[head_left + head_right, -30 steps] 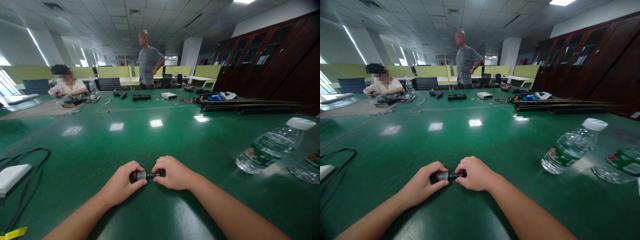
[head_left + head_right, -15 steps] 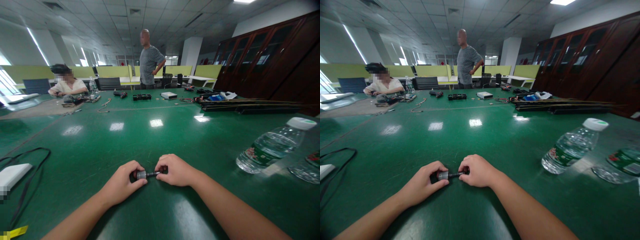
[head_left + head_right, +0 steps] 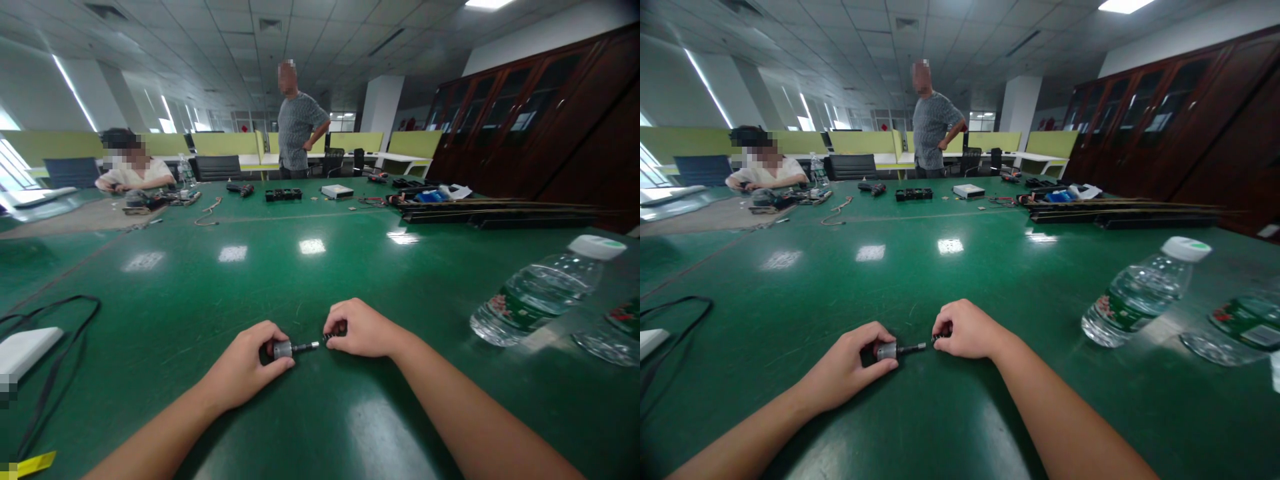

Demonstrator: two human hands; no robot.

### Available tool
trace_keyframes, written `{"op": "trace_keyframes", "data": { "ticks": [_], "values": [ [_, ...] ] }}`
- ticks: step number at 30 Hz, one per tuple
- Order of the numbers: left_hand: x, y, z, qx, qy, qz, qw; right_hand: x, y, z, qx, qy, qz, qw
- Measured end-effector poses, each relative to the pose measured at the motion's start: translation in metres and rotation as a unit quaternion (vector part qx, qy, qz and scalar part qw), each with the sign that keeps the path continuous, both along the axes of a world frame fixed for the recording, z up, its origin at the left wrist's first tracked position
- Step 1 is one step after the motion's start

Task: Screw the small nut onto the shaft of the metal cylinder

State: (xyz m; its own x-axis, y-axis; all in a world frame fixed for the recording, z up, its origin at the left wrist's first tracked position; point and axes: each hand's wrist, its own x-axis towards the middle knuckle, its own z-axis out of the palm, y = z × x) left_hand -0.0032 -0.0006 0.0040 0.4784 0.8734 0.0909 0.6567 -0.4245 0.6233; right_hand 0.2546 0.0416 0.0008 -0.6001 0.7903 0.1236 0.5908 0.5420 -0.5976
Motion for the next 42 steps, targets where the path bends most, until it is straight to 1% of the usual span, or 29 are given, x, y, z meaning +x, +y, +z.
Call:
{"op": "trace_keyframes", "data": {
  "ticks": [9, 12, 14, 17, 22, 28, 36, 42],
  "values": [
    [0.001, 0.0, -0.001, -0.003, -0.002, 0.001, 1.0, -0.004, -0.003, -0.003, -0.01, 0.01, 0.015, 1.0],
    [-0.001, 0.001, -0.004, -0.001, -0.009, -0.001, 1.0, -0.015, -0.008, -0.007, -0.01, 0.036, 0.012, 0.999],
    [-0.003, 0.002, -0.006, 0.005, -0.018, -0.006, 1.0, -0.025, -0.012, -0.011, -0.021, 0.077, -0.004, 0.997],
    [-0.004, 0.003, -0.006, 0.014, -0.03, -0.017, 0.999, -0.036, -0.018, -0.015, -0.024, 0.107, 0.004, 0.994],
    [-0.003, 0.004, -0.003, 0.011, -0.034, -0.029, 0.999, -0.036, -0.02, -0.012, 0.0, 0.081, 0.027, 0.996],
    [-0.002, 0.003, -0.004, 0.004, -0.025, -0.017, 1.0, -0.034, -0.021, -0.009, 0.039, 0.064, 0.062, 0.995],
    [0.0, 0.003, -0.004, -0.005, -0.005, -0.005, 1.0, -0.037, -0.021, -0.012, 0.053, 0.047, 0.06, 0.996],
    [0.0, 0.0, -0.003, -0.008, -0.007, -0.004, 1.0, -0.039, -0.018, -0.015, 0.066, 0.051, 0.064, 0.994]
  ]
}}
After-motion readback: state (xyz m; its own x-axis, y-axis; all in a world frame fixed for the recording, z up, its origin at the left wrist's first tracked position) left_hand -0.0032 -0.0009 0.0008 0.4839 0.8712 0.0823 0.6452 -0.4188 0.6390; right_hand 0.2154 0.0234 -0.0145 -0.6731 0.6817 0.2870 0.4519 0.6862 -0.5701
